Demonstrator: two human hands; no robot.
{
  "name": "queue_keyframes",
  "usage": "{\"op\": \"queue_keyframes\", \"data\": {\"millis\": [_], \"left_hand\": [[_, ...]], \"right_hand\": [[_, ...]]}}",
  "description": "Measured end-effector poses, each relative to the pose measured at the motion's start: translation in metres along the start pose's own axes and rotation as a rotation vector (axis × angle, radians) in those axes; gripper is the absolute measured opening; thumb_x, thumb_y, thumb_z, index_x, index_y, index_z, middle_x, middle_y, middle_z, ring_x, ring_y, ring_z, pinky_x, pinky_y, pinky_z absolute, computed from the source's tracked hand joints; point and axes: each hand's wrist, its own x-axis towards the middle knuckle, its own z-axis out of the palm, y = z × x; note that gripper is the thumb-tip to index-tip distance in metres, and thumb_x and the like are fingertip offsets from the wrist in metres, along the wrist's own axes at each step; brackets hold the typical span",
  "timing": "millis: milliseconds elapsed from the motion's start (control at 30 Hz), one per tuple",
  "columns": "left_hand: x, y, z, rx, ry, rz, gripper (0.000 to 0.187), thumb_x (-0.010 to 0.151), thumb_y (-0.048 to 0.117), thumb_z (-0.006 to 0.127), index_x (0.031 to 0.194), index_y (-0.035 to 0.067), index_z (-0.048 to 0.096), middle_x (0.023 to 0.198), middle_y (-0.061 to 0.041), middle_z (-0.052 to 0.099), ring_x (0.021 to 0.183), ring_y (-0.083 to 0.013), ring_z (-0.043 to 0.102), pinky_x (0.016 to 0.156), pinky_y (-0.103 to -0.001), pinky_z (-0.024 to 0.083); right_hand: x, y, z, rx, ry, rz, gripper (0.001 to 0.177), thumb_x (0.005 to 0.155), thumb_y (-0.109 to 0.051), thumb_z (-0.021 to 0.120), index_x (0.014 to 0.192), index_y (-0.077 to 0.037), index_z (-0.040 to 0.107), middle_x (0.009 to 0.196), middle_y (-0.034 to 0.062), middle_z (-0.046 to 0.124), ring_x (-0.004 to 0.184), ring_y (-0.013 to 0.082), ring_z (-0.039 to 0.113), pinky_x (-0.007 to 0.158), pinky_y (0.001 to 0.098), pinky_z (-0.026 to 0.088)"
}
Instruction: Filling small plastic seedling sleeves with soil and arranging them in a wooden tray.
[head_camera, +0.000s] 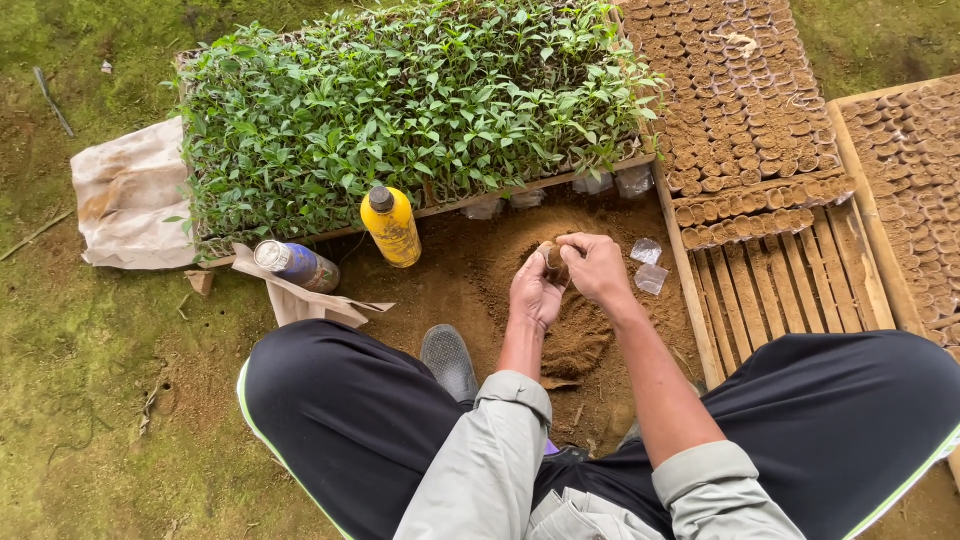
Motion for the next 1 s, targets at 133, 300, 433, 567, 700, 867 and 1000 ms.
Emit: {"op": "queue_keyframes", "data": {"millis": [133, 300, 433, 567, 700, 867, 1000], "left_hand": [[-0.01, 0.005, 0.007, -0.031, 0.012, -0.019, 0.027, 0.105, 0.021, 0.059, 0.126, 0.007, 0.07, 0.107, -0.015, 0.075, 0.095, -0.0262, 0.072, 0.09, -0.045, 0.062], [-0.015, 0.005, 0.012, -0.066, 0.009, -0.046, 0.029, 0.105, 0.022, 0.06, 0.126, 0.005, 0.07, 0.11, -0.017, 0.074, 0.099, -0.0285, 0.071, 0.09, -0.045, 0.061], [-0.017, 0.001, 0.016, -0.018, -0.036, -0.037, 0.028, 0.106, 0.021, 0.06, 0.126, 0.006, 0.071, 0.114, -0.018, 0.073, 0.103, -0.0293, 0.07, 0.095, -0.048, 0.06], [-0.032, 0.01, 0.029, -0.046, 0.016, -0.033, 0.03, 0.105, 0.02, 0.06, 0.128, 0.003, 0.068, 0.116, -0.022, 0.07, 0.101, -0.0317, 0.069, 0.092, -0.046, 0.06], [-0.002, 0.005, -0.006, -0.096, 0.037, -0.059, 0.028, 0.106, 0.021, 0.059, 0.124, 0.003, 0.068, 0.114, -0.026, 0.071, 0.095, -0.0357, 0.071, 0.084, -0.044, 0.064], [-0.001, 0.006, -0.01, -0.058, 0.048, -0.052, 0.028, 0.106, 0.025, 0.058, 0.122, 0.005, 0.07, 0.115, -0.024, 0.073, 0.094, -0.034, 0.073, 0.084, -0.042, 0.063], [-0.003, 0.01, -0.009, -0.073, 0.057, -0.073, 0.028, 0.107, 0.027, 0.056, 0.117, 0.007, 0.073, 0.114, -0.022, 0.074, 0.092, -0.0348, 0.073, 0.085, -0.042, 0.061]], "right_hand": [[0.0, 0.011, 0.004, 0.056, 0.074, -0.044, 0.022, 0.087, -0.02, 0.068, 0.103, -0.021, 0.083, 0.085, 0.0049, 0.077, 0.08, 0.018, 0.073, 0.07, 0.0388, 0.056], [-0.003, 0.017, 0.015, 0.277, 0.162, 0.04, 0.031, 0.087, -0.018, 0.075, 0.114, -0.003, 0.077, 0.103, 0.0183, 0.077, 0.096, 0.0282, 0.075, 0.078, 0.0402, 0.06], [0.005, 0.044, 0.036, 0.191, 0.141, 0.064, 0.034, 0.084, -0.025, 0.078, 0.115, -0.008, 0.078, 0.103, 0.0153, 0.077, 0.096, 0.0273, 0.075, 0.078, 0.0405, 0.06], [0.002, 0.042, 0.033, 0.136, 0.128, 0.124, 0.034, 0.091, -0.032, 0.073, 0.118, -0.012, 0.077, 0.104, 0.0146, 0.077, 0.102, 0.0313, 0.073, 0.087, 0.0453, 0.057], [-0.002, 0.076, 0.046, 0.062, 0.138, 0.18, 0.03, 0.102, -0.03, 0.063, 0.119, -0.009, 0.076, 0.106, 0.0164, 0.075, 0.102, 0.0336, 0.071, 0.092, 0.0482, 0.055], [-0.018, 0.191, 0.123, -0.399, -0.09, 0.021, 0.039, 0.093, -0.031, 0.067, 0.119, -0.002, 0.068, 0.115, 0.0266, 0.065, 0.114, 0.0469, 0.065, 0.091, 0.0583, 0.057], [-0.07, 0.153, 0.134, -1.054, -0.185, -0.207, 0.037, 0.095, -0.021, 0.057, 0.123, 0.001, 0.065, 0.134, 0.0249, 0.056, 0.117, 0.036, 0.063, 0.083, 0.041, 0.063]]}}
